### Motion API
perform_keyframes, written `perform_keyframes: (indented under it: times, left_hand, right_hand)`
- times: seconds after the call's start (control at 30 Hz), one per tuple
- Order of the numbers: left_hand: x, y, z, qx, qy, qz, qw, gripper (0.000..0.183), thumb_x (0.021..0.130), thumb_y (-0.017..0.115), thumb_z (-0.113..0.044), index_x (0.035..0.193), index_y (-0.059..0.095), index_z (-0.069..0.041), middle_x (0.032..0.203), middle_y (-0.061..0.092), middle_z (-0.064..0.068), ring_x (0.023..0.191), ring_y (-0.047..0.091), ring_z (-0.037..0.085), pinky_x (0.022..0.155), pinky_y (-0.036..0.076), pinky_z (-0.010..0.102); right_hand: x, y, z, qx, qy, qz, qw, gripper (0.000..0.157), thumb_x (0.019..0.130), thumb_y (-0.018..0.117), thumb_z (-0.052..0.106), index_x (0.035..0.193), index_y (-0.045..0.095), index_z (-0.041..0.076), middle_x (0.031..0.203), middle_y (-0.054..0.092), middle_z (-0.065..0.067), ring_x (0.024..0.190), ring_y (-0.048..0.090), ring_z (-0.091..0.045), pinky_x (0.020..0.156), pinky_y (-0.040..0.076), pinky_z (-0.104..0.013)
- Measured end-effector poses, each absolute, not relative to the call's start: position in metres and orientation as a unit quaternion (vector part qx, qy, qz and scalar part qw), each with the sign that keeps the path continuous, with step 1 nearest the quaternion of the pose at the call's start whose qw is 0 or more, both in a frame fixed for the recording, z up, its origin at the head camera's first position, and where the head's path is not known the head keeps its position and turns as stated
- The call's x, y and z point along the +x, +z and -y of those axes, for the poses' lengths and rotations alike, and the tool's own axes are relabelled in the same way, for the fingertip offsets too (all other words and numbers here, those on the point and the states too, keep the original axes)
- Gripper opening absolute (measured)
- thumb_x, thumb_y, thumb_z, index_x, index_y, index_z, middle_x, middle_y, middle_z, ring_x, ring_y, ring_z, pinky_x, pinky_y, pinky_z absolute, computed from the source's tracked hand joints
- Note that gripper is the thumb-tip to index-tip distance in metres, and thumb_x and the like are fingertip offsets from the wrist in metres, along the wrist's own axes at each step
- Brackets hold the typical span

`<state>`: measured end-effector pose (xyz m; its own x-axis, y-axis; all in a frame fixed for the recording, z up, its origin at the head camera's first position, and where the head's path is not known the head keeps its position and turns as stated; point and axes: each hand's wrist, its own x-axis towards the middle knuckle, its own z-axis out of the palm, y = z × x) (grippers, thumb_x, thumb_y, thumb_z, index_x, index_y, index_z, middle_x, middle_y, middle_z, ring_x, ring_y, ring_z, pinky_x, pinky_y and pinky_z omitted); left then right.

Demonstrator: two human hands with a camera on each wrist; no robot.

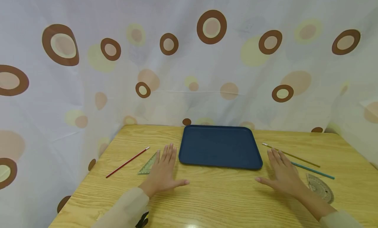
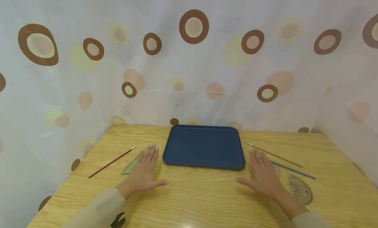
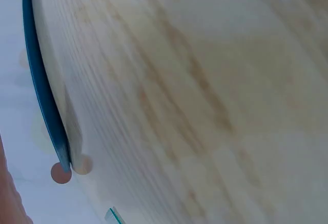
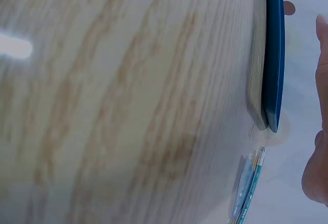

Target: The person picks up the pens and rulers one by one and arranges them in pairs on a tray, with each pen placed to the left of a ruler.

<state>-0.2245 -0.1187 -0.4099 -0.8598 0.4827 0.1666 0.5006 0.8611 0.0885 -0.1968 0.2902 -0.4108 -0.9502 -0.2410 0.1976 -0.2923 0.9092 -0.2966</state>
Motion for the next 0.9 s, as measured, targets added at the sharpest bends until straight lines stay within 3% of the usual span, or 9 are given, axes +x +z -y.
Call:
perform_keyframes:
  times: [0.3, 0.53, 0.9]
  left_hand:
    - [-0.236, -0.413, 0.116, -0.255, -0.082, 0.962, 0.059, 0.121, 0.069, 0.013, -0.090, 0.148, -0.003, -0.001, 0.155, -0.007, 0.018, 0.144, -0.003, 0.035, 0.114, 0.006, 0.057]
    - [-0.240, -0.411, 0.112, -0.256, -0.103, 0.961, 0.031, 0.117, 0.074, 0.030, -0.085, 0.148, -0.001, -0.001, 0.155, -0.007, 0.018, 0.144, -0.006, 0.034, 0.115, 0.005, 0.055]
    - [-0.248, -0.413, 0.110, -0.253, -0.125, 0.959, 0.026, 0.114, 0.077, 0.036, -0.081, 0.148, -0.001, -0.001, 0.155, -0.005, 0.018, 0.144, -0.004, 0.034, 0.115, 0.004, 0.053]
  right_hand:
    - [-0.203, -0.410, -0.287, 0.156, 0.187, 0.968, 0.064, 0.106, 0.083, 0.061, 0.052, 0.147, -0.001, -0.005, 0.151, 0.002, -0.032, 0.139, -0.002, -0.049, 0.106, 0.009, -0.066]
    - [-0.208, -0.409, -0.285, 0.164, 0.179, 0.968, 0.064, 0.101, 0.085, 0.058, 0.050, 0.145, 0.004, -0.010, 0.151, 0.003, -0.032, 0.138, 0.004, -0.049, 0.109, 0.008, -0.062]
    - [-0.217, -0.410, -0.283, 0.152, 0.174, 0.972, 0.048, 0.105, 0.085, 0.057, 0.054, 0.146, -0.002, -0.007, 0.151, 0.000, -0.033, 0.138, 0.002, -0.050, 0.108, 0.006, -0.062]
